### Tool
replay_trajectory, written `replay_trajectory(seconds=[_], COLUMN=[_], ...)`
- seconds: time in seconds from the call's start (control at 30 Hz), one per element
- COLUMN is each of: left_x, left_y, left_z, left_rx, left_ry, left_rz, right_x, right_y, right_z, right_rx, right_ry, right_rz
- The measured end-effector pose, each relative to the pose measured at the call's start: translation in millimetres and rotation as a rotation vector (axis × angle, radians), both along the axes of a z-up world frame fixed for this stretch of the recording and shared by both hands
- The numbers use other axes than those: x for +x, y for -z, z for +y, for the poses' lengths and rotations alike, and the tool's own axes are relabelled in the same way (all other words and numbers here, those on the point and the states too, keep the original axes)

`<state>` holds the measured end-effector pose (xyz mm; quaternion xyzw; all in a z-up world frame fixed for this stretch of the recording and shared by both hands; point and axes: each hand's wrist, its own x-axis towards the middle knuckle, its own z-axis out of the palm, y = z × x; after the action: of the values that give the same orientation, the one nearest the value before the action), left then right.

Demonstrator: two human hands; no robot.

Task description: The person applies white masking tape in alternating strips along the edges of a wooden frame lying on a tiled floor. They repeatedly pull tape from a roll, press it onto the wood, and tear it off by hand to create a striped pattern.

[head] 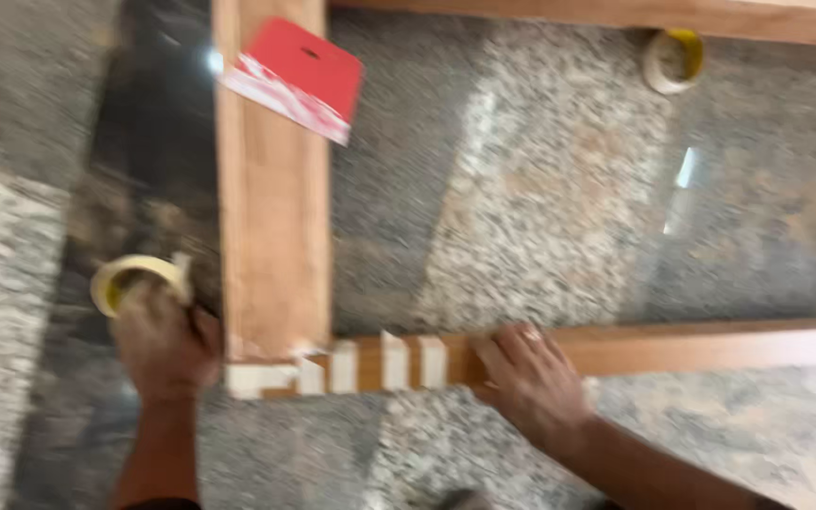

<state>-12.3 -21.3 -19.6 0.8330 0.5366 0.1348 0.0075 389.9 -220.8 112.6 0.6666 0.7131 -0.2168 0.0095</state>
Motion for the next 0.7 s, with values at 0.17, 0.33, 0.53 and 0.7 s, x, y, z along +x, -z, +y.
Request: replay_trajectory(seconds=[0.17,0.33,0.53,0.7], left_x=[11,49,140,201], left_y=[3,-48,-91,-146], left_z=[-38,-153,-293,-286], left_rx=[0.066,-0.152,-0.714,-1.465], left_ry=[-0.147,-0.445,-0.401,-0.35], left_rz=[0.048,-0.196,-0.558,-0.903], right_x=[-3,19,35,28], right_y=[-3,-6,17,-16], right_z=[-6,-29,-47,-28], right_rx=[-0.249,0.015,0.111,0.104], right_ry=[0.009,0.042,0.068,0.024], right_rz=[-0.055,0.001,0.092,0.138])
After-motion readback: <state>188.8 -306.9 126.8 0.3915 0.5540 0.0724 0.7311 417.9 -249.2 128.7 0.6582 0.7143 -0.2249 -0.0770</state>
